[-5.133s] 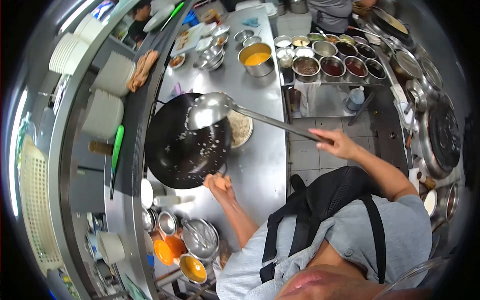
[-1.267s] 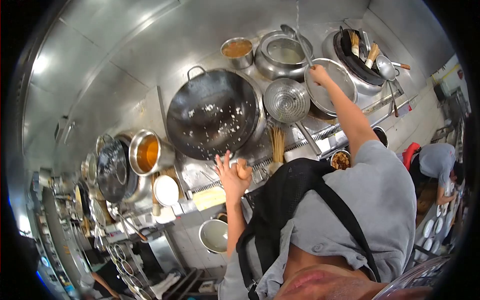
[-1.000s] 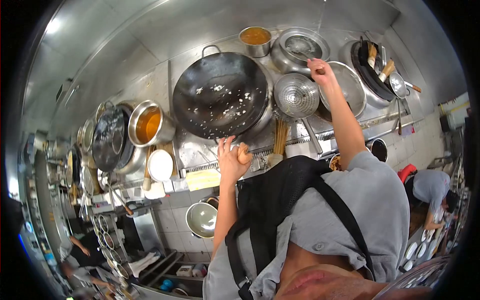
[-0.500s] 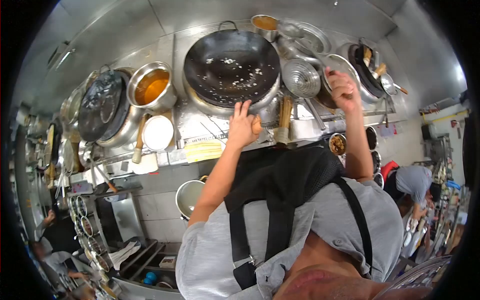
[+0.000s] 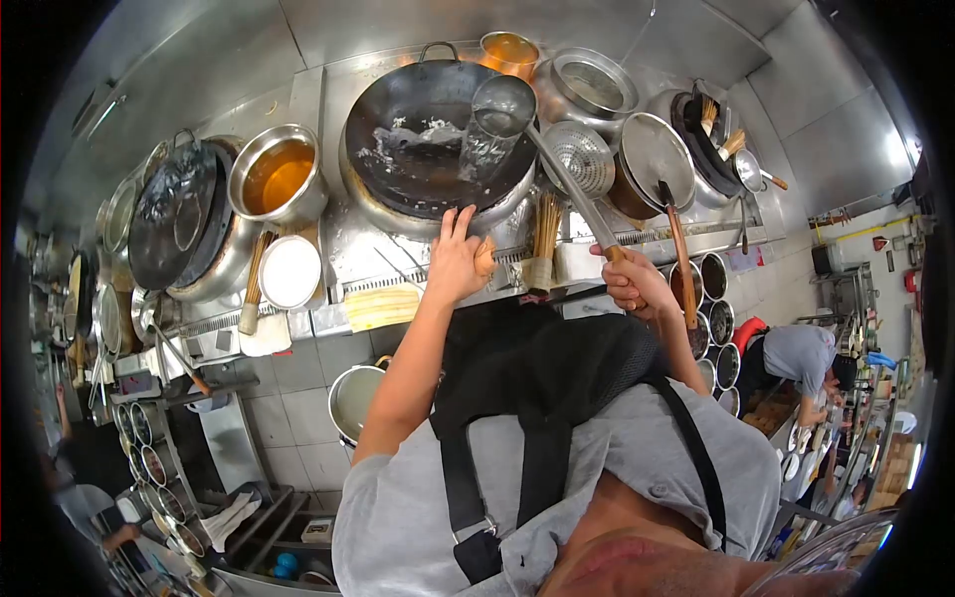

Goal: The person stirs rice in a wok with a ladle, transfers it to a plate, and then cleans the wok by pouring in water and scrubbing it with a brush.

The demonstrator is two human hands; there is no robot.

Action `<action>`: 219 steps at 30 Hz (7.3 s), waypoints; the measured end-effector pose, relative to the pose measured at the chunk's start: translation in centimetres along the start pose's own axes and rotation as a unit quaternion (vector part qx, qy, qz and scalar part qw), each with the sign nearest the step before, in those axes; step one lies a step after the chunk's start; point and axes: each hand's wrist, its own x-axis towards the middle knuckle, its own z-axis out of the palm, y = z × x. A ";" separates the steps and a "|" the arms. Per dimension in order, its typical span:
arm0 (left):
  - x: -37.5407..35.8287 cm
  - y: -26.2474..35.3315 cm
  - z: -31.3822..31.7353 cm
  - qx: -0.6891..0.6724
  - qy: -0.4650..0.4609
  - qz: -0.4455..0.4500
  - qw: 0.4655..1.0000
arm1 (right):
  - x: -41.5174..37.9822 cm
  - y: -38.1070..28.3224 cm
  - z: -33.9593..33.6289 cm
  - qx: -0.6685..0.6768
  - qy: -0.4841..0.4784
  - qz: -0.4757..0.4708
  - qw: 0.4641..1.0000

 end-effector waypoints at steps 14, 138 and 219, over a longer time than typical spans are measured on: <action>1.8 3.7 0.5 0.008 0.041 -0.068 0.997 | 25.3 -14.8 -23.1 -0.573 0.453 -0.309 0.610; -2.4 2.6 -9.2 -0.767 0.057 -0.358 0.530 | 31.4 -11.4 4.1 -0.915 -0.018 -0.235 0.327; -7.4 -0.6 -5.7 -0.297 -0.071 -0.311 0.900 | 27.8 -8.3 4.0 -0.549 0.030 -0.183 0.815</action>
